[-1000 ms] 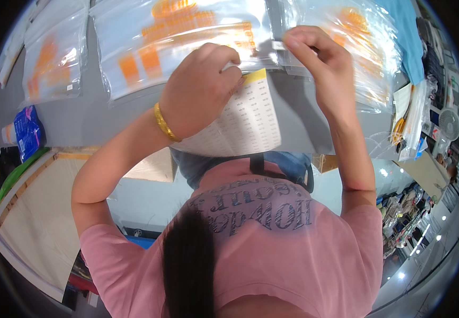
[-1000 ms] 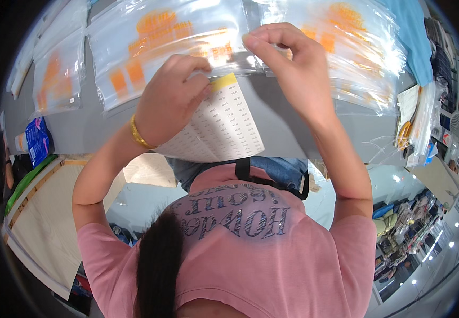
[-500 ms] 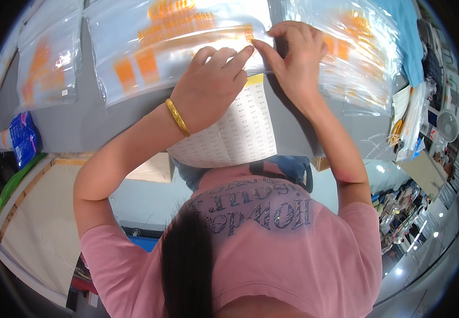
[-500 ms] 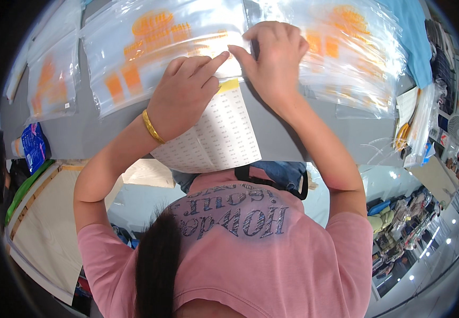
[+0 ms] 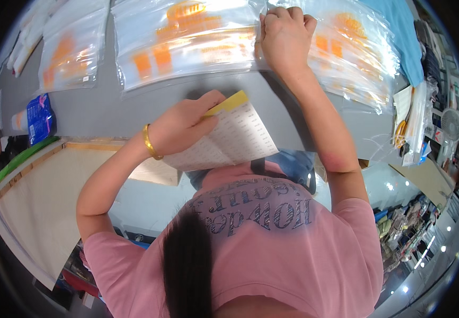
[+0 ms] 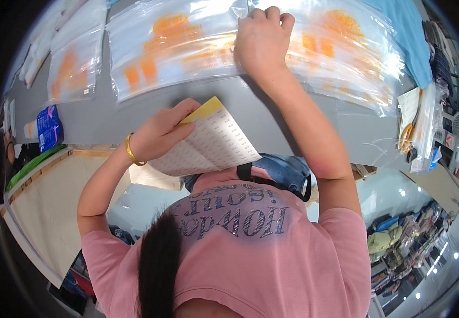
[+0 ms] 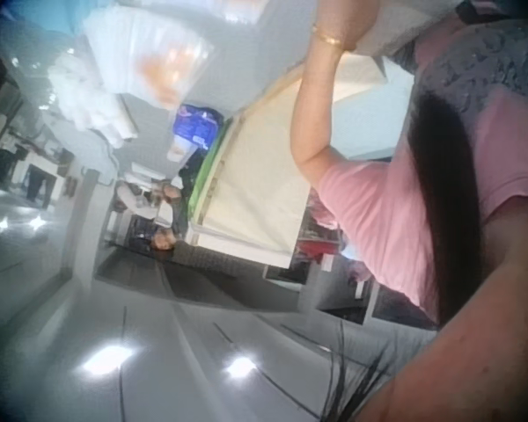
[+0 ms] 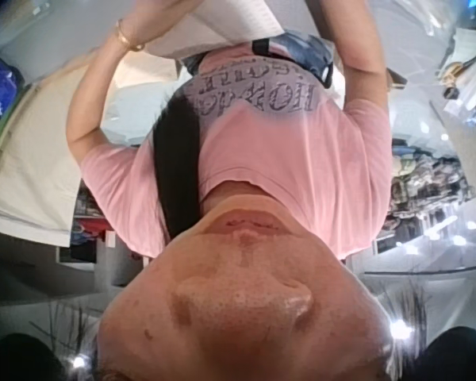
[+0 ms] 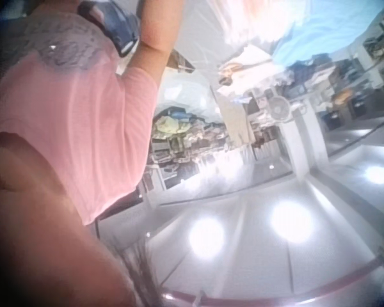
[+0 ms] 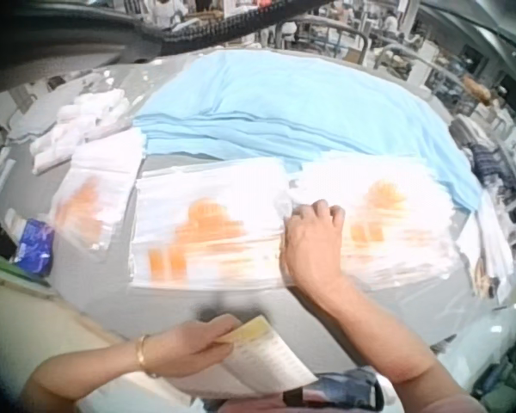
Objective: The person repeatedly tears off small yellow labels from a roll and applies them to clear plastic bags containing orange items on a table. The person works one bag at a time, placing each labeled bag into a pile.
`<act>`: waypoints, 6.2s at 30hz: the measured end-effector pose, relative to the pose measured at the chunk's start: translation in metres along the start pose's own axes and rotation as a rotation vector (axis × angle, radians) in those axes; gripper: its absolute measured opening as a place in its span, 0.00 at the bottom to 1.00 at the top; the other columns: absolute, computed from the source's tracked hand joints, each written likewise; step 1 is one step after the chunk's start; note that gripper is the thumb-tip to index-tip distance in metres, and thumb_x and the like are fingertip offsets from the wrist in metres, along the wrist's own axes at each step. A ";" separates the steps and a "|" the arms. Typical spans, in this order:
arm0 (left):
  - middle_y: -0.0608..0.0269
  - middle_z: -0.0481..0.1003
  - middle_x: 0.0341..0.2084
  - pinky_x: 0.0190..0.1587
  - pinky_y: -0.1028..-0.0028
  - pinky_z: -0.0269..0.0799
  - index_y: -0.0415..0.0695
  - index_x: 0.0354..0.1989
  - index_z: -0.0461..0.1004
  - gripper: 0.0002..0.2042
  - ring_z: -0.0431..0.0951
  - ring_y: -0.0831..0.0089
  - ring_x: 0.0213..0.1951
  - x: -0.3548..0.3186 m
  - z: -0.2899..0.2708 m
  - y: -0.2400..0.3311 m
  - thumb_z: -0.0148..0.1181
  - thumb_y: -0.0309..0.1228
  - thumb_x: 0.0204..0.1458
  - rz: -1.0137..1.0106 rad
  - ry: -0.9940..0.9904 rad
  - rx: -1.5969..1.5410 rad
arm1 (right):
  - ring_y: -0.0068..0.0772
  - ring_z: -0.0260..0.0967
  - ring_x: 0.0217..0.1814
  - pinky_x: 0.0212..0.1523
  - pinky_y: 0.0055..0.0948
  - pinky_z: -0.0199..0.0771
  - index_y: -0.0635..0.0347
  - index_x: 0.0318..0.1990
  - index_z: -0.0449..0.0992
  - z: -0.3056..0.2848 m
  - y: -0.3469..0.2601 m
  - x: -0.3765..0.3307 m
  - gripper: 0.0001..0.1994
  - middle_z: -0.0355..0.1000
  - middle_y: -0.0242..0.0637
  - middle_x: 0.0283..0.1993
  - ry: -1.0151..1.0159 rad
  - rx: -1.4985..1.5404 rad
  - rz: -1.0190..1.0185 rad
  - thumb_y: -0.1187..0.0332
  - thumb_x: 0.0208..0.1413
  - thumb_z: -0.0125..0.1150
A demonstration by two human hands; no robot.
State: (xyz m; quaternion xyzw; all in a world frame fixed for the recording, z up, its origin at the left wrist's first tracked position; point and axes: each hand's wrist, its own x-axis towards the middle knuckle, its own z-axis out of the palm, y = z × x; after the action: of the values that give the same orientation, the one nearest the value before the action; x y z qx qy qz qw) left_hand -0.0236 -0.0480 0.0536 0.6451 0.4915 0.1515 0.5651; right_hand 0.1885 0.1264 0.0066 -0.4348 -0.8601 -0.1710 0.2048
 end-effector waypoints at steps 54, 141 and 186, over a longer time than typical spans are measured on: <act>0.53 0.71 0.60 0.70 0.53 0.62 0.38 0.36 0.75 0.06 0.68 0.54 0.65 0.073 0.014 -0.018 0.56 0.26 0.52 0.534 0.401 0.887 | 0.33 0.70 0.48 0.50 0.32 0.72 0.63 0.32 0.85 -0.016 0.033 -0.026 0.08 0.78 0.36 0.39 -0.415 1.120 0.459 0.66 0.55 0.71; 0.51 0.69 0.66 0.63 0.59 0.64 0.37 0.32 0.74 0.06 0.70 0.58 0.62 0.079 0.017 -0.022 0.56 0.27 0.51 0.542 0.444 0.949 | 0.42 0.65 0.51 0.52 0.42 0.60 0.59 0.28 0.83 -0.028 0.012 -0.036 0.15 0.77 0.34 0.44 -0.213 0.467 0.151 0.58 0.45 0.79; 0.72 0.79 0.35 0.46 0.79 0.69 0.37 0.46 0.82 0.16 0.71 0.83 0.37 0.041 -0.012 0.018 0.55 0.38 0.69 -0.035 -0.058 -0.547 | 0.37 0.72 0.41 0.41 0.36 0.70 0.57 0.33 0.83 -0.109 -0.030 -0.069 0.06 0.79 0.30 0.42 0.000 0.818 -0.110 0.72 0.46 0.73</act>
State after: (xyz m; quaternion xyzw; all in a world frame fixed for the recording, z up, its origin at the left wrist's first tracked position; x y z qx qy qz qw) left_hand -0.0051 -0.0061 0.0581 0.4639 0.4270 0.2502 0.7347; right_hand 0.2237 0.0110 0.0624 -0.2708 -0.8791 0.1745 0.3513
